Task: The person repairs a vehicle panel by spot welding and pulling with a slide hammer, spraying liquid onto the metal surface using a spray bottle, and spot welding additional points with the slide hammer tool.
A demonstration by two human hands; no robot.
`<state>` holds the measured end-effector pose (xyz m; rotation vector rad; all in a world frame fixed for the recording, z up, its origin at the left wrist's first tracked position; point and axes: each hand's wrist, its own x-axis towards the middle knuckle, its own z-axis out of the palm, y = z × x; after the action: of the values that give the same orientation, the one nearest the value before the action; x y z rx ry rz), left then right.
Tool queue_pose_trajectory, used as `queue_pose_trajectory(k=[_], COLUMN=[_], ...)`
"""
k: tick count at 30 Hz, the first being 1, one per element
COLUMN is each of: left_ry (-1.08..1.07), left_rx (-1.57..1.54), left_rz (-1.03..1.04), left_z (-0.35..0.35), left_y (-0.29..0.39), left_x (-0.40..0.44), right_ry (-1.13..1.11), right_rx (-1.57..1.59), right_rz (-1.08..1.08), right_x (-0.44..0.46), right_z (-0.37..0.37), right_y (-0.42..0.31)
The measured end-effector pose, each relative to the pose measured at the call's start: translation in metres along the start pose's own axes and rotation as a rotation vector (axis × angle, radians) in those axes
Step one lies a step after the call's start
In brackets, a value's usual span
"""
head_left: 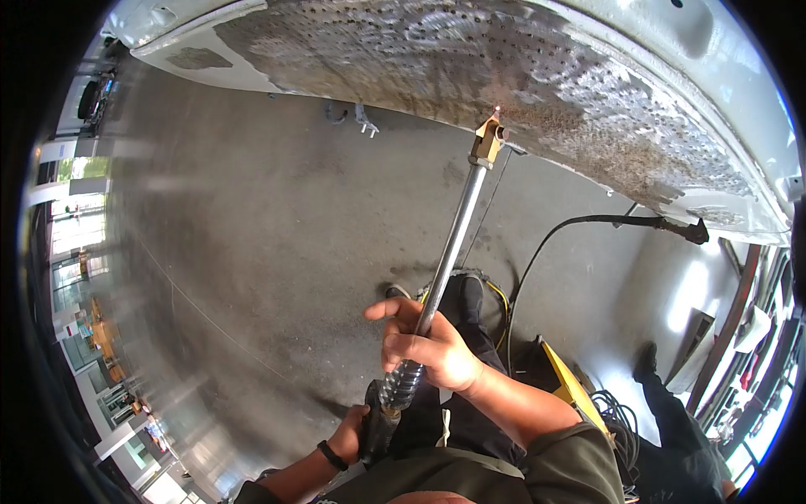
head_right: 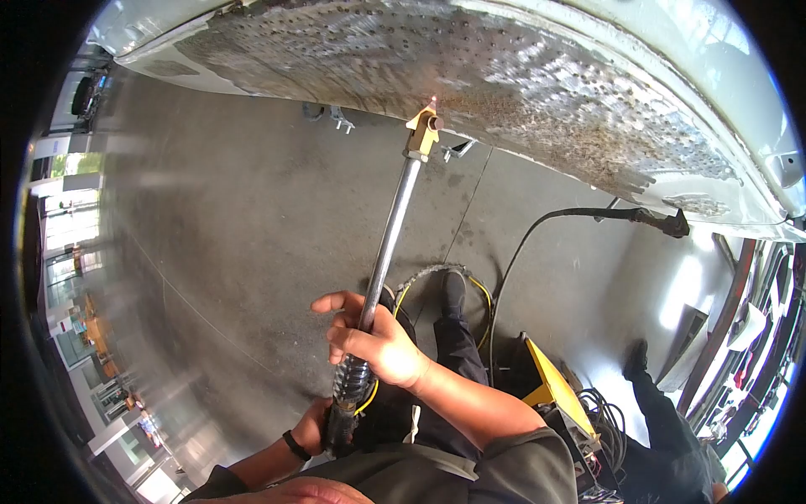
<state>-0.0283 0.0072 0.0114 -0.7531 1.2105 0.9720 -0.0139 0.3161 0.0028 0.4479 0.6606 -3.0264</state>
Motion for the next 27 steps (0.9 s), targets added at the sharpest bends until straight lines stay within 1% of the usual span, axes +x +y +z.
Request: queue_pose_trajectory(k=[1, 3, 4, 6, 7, 8, 10, 11, 12, 13, 14, 15, 17, 18, 21, 22, 24, 27], left_ry=[0.038, 0.065, 0.079, 0.046, 0.029, 0.021, 0.073, 0.095, 0.087, 0.076, 0.070, 0.086, 0.107, -0.012, 0.066, 0.067, 0.071, 0.062], left_rx=[-0.120, -0.085, -0.066, 0.006, 0.039, 0.054, 0.051, 0.050, -0.025, -0.098, -0.180, -0.167, -0.107, -0.100, -0.123, -0.130, -0.145, -0.025], left_rz=[-0.045, -0.049, -0.054, -0.036, -0.024, -0.013, -0.004, -0.003, -0.062, -0.114, -0.172, -0.115, -0.003, -0.077, -0.040, -0.056, -0.088, -0.033], left_z=[0.006, 0.001, -0.003, -0.005, -0.007, -0.013, -0.017, -0.018, -0.019, -0.020, -0.022, -0.025, -0.044, -0.047, -0.027, -0.023, -0.015, 0.018], left_y=[0.002, -0.005, -0.008, -0.007, -0.008, -0.012, -0.017, -0.018, -0.018, -0.015, -0.016, -0.027, -0.044, -0.038, -0.028, -0.023, -0.014, 0.013], left_x=[-0.003, -0.003, -0.003, -0.006, -0.007, -0.004, -0.004, -0.004, -0.004, -0.001, -0.002, -0.004, -0.004, -0.006, 0.005, 0.008, 0.014, -0.008], right_ry=[-0.007, -0.017, 0.027, 0.032, -0.008, -0.017, -0.030, -0.060, -0.105, -0.015, -0.036, -0.059, 0.059, 0.100, 0.050, 0.063, 0.027, 0.029], right_rx=[-0.018, -0.050, -0.153, -0.105, 0.046, 0.072, 0.123, 0.061, -0.029, 0.176, 0.174, 0.171, 0.199, 0.189, 0.118, 0.082, 0.043, 0.022], right_rz=[-0.017, -0.048, -0.115, -0.196, -0.211, -0.230, -0.279, -0.301, -0.095, 0.036, 0.061, 0.091, 0.105, 0.131, 0.075, 0.107, 0.092, 0.101], right_x=[0.002, 0.010, 0.020, 0.053, 0.065, 0.064, 0.059, 0.042, 0.017, -0.004, -0.016, -0.025, -0.038, -0.038, -0.025, -0.019, -0.011, -0.003], right_z=[-0.001, -0.007, -0.013, -0.035, -0.044, -0.043, -0.040, -0.030, -0.014, 0.000, -0.003, -0.005, -0.006, -0.007, -0.011, -0.005, -0.004, -0.001], right_y=[-0.007, -0.032, -0.050, -0.093, -0.107, -0.101, -0.084, -0.052, -0.024, 0.032, 0.052, 0.063, 0.076, 0.071, 0.048, 0.034, 0.022, 0.012])
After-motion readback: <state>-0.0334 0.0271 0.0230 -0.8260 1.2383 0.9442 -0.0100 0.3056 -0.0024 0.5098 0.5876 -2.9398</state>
